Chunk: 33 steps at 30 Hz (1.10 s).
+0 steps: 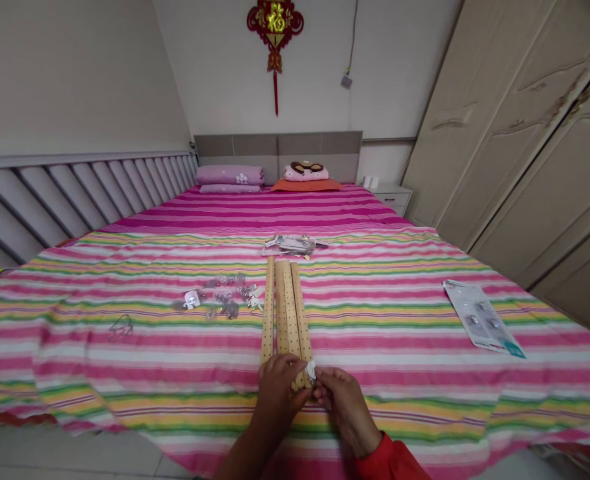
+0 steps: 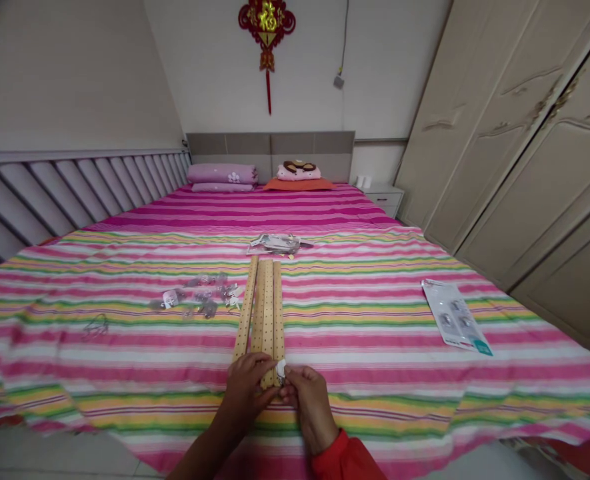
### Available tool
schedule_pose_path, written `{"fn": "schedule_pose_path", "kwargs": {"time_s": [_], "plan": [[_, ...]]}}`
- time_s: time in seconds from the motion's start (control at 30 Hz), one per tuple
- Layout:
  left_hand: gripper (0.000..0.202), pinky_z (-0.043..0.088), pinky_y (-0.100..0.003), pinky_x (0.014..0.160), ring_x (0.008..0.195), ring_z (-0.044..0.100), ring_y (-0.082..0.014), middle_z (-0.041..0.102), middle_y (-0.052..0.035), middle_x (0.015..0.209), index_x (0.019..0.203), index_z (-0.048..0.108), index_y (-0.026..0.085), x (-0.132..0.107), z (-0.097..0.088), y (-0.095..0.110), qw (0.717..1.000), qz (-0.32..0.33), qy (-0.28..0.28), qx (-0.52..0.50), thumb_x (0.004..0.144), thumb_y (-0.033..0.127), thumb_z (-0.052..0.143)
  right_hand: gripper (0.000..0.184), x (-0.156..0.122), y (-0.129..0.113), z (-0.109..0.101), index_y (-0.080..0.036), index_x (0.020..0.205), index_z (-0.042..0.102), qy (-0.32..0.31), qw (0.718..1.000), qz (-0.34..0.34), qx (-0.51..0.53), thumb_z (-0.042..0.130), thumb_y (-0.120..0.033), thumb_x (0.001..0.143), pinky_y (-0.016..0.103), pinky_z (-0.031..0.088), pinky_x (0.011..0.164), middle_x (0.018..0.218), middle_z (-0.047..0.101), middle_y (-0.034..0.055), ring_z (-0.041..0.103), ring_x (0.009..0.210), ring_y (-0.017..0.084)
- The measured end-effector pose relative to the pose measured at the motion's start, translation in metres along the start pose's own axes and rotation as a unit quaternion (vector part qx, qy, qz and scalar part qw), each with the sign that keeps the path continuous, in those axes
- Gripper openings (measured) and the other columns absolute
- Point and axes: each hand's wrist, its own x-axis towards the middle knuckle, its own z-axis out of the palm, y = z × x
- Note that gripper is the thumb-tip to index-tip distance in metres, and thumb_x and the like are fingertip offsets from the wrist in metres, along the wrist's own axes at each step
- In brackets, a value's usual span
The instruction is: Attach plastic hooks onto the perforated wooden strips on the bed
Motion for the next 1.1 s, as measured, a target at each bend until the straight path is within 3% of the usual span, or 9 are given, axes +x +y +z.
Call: {"fn": "schedule_pose_path", "kwargs": {"time_s": [0.23,0.7,0.93,1.1], "plan": [[0.04,0.037,-0.039,0.086,0.098,0.057,-0.0225,0.067,0.0,0.1,0.1,0.066,0.03,0.003,0.002,-0.001,1.0,0.007,0.012,0.018,0.062,0.024,0.075,0.039,0.0,0.002,0.001,-0.014,0.053,0.057,0.01,0.999,-0.036,-0.03,0.083,-0.04,0.042,0.017,0.033,0.031,0.035,0.054,-0.0029,0.048,0.03,0.008],[0.045,0.034,-0.039,0.085,0.095,0.058,-0.0229,0.071,-0.001,0.1,0.101,0.065,0.028,0.008,-0.003,-0.009,0.995,0.073,0.03,0.066,0.061,0.043,0.077,0.036,0.0,0.003,0.002,-0.015,0.057,0.058,0.036,0.998,-0.021,-0.056,0.08,-0.04,0.045,0.015,0.026,0.03,0.038,0.056,-0.0018,0.042,0.03,0.006],[0.032,0.034,-0.037,0.083,0.09,0.06,-0.0209,0.072,-0.0002,0.093,0.097,0.066,0.028,0.007,-0.005,-0.007,0.989,0.096,0.084,0.069,0.068,0.041,0.072,0.034,-0.004,0.012,0.007,-0.017,0.058,0.055,0.042,0.998,-0.027,-0.033,0.079,-0.04,0.049,0.016,0.026,0.031,0.035,0.052,-0.0044,0.04,0.03,0.006],[0.018,0.034,-0.037,0.084,0.089,0.06,-0.0196,0.071,0.0005,0.092,0.087,0.068,0.029,-0.007,0.001,-0.003,0.981,0.094,0.155,0.07,0.071,0.036,0.07,0.036,0.0,0.02,0.006,-0.018,0.058,0.054,0.029,0.999,-0.031,-0.008,0.079,-0.043,0.049,0.018,0.03,0.032,0.034,0.05,-0.0056,0.042,0.03,0.007]]}}
